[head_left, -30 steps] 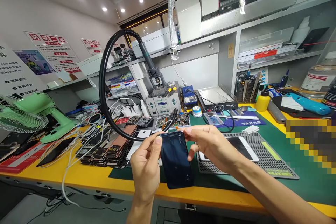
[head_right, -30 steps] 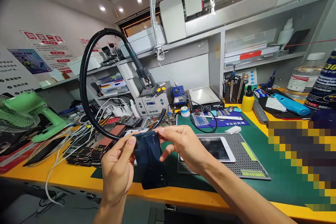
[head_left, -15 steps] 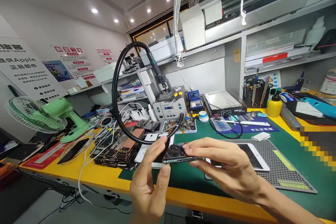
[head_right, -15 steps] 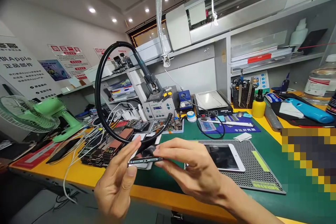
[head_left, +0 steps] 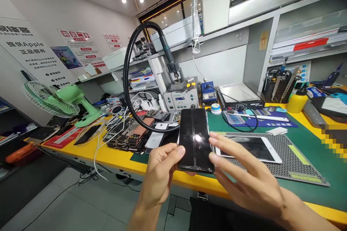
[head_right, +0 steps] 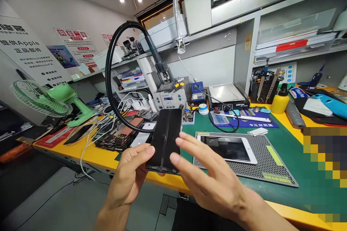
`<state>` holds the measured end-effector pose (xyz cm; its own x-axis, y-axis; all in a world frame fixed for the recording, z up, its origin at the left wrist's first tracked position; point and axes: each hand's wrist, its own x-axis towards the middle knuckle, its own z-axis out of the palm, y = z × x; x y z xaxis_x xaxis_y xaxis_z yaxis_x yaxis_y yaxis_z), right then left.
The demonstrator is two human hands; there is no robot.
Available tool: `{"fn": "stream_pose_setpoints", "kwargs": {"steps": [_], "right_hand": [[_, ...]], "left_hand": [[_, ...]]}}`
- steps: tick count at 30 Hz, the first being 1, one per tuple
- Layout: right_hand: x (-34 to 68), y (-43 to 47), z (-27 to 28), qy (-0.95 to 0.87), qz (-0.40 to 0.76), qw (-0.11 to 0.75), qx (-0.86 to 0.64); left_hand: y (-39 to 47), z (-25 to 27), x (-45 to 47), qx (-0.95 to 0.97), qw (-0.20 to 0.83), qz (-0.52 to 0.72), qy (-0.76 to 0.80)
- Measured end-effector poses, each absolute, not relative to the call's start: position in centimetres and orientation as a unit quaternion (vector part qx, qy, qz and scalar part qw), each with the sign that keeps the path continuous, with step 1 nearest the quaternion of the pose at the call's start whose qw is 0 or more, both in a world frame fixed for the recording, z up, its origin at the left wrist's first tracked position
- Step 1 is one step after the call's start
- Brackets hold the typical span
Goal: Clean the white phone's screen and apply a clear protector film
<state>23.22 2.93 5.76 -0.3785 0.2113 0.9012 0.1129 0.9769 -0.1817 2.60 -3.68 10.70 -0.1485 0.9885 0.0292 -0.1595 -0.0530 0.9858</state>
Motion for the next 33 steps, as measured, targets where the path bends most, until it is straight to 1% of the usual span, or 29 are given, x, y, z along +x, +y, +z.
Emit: {"fn": "stream_pose_setpoints", "kwargs": {"steps": [2, 3, 6, 7, 9, 12, 15, 23, 29, 33], "right_hand": [[23.0, 1.8, 5.2, -0.784, 0.129, 0.578, -0.187], [22.9, 1.2, 5.2, -0.760, 0.205, 0.573, -0.229], [22.6, -0.5, 5.6, -0.656, 0.502, 0.485, -0.288], [22.5, -0.8, 5.8, -0.616, 0.577, 0.455, -0.284], [22.3, -1.3, 6.3, -0.560, 0.659, 0.426, -0.263], [22.0, -1.6, 6.5, -0.528, 0.694, 0.428, -0.238], [21.8, -1.5, 6.5, -0.516, 0.703, 0.434, -0.229], [21.8, -1.5, 6.8, -0.525, 0.698, 0.430, -0.229], [21.7, -1.6, 7.0, -0.533, 0.687, 0.434, -0.236], [21.4, -1.7, 7.0, -0.553, 0.660, 0.434, -0.263]], "left_hand": [[-4.0, 10.5, 2.7, 0.435, 0.457, 0.603, 0.489], [-4.2, 10.3, 2.8, 0.437, 0.440, 0.610, 0.494], [-4.6, 9.6, 2.9, 0.441, 0.402, 0.622, 0.507], [-4.7, 9.4, 3.0, 0.442, 0.393, 0.624, 0.511], [-4.9, 9.0, 3.1, 0.443, 0.383, 0.626, 0.515], [-5.1, 8.7, 3.2, 0.458, 0.366, 0.619, 0.522], [-5.3, 8.6, 3.3, 0.478, 0.349, 0.608, 0.529], [-5.9, 8.6, 3.4, 0.468, 0.349, 0.617, 0.527], [-5.7, 8.4, 3.3, 0.461, 0.325, 0.622, 0.543], [-5.6, 8.4, 3.7, 0.452, 0.300, 0.634, 0.551]]}}
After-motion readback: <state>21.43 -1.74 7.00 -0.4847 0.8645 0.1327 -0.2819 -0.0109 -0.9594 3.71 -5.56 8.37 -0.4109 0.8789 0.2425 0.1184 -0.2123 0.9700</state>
